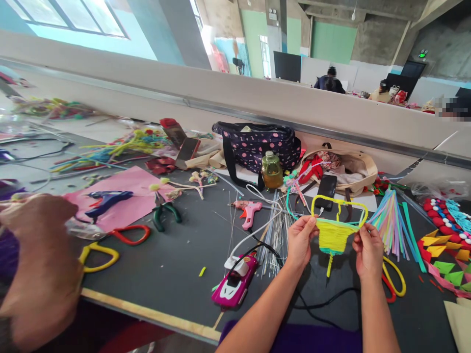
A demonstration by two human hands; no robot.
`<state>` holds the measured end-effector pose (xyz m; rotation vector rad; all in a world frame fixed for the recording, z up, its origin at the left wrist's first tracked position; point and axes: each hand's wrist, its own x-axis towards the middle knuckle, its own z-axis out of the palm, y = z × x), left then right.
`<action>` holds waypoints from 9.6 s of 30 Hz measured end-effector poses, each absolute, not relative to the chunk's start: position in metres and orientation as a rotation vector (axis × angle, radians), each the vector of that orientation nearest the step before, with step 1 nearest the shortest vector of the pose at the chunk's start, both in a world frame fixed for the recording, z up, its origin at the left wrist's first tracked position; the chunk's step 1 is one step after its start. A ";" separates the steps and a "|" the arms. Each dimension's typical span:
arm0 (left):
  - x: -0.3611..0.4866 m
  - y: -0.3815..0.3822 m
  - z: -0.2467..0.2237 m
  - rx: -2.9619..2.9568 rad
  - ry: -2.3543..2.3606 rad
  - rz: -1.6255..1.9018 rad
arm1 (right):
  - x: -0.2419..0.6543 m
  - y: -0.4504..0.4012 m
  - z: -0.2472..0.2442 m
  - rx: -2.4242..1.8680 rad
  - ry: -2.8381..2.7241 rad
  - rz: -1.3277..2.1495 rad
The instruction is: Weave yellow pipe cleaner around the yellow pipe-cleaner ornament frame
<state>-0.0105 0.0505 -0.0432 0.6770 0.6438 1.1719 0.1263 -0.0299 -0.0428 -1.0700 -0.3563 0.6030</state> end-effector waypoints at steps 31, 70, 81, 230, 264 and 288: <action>-0.005 0.051 -0.048 0.574 0.630 1.135 | 0.134 -0.029 -0.046 -0.969 -0.240 0.613; -0.006 0.052 -0.049 0.494 0.709 1.110 | 0.130 -0.023 -0.057 -1.124 -0.273 0.482; -0.005 0.055 -0.054 0.491 0.700 1.046 | 0.125 -0.025 -0.053 -1.124 -0.306 0.400; 0.000 0.043 -0.051 0.552 0.620 1.018 | 0.120 -0.019 -0.059 -1.228 -0.192 0.467; -0.004 0.046 -0.049 0.490 0.584 1.079 | 0.122 -0.025 -0.052 -1.132 -0.190 0.543; -0.001 0.040 -0.045 0.490 0.533 1.024 | 0.118 -0.024 -0.051 -1.171 -0.293 0.314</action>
